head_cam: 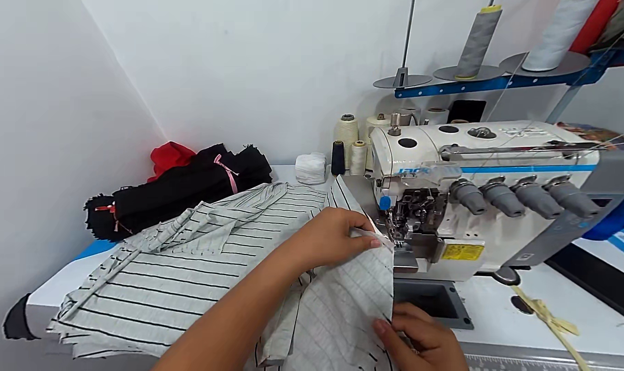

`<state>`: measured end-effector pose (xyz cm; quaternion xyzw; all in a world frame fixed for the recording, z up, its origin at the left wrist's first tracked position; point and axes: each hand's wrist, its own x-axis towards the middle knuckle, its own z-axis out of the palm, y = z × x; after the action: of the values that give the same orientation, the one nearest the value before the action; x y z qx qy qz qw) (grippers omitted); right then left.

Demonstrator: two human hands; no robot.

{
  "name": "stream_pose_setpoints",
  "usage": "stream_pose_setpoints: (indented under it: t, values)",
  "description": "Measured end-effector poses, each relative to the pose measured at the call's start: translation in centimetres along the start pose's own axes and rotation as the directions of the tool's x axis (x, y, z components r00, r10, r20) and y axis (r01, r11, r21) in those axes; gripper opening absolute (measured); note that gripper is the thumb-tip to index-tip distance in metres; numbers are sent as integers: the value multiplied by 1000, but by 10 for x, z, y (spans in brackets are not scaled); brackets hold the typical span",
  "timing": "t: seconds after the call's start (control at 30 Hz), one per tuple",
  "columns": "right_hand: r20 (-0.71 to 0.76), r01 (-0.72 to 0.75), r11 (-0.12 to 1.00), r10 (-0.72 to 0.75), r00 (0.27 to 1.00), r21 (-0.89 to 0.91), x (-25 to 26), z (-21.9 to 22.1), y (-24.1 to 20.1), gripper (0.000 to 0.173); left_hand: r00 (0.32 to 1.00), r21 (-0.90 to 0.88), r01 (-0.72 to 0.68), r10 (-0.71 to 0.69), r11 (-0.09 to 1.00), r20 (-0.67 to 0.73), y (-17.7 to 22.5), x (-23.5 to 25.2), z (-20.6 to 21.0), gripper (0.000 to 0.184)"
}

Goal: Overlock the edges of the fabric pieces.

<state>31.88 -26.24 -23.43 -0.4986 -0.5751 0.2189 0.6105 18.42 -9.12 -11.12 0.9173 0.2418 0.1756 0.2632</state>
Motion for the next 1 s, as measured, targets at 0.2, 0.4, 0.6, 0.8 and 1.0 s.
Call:
stream_pose_setpoints:
  t: [0.2,0.4,0.6,0.8,1.0]
  values:
    - [-40,-34,999,35,999,29,2,-1,0,19,997,17,48,-46,999,-65,1,2,5,15]
    - [-85,-184,975,195,977,127,1,3,-8,18,935,350,-213,295,912,-199,-8,0,24,16]
    - [89,-313,916,300,950,250,1,-6,-12,14,918,634,-84,307,769,-251,21,-32,69,25]
    - [107,-186,943,162,981,276,-9,-23,-4,10,914,502,-53,245,863,-324,32,-37,94,43]
    - [78,-158,942,141,987,294,-5,-33,3,16,913,489,-8,205,872,-352,40,-24,102,46]
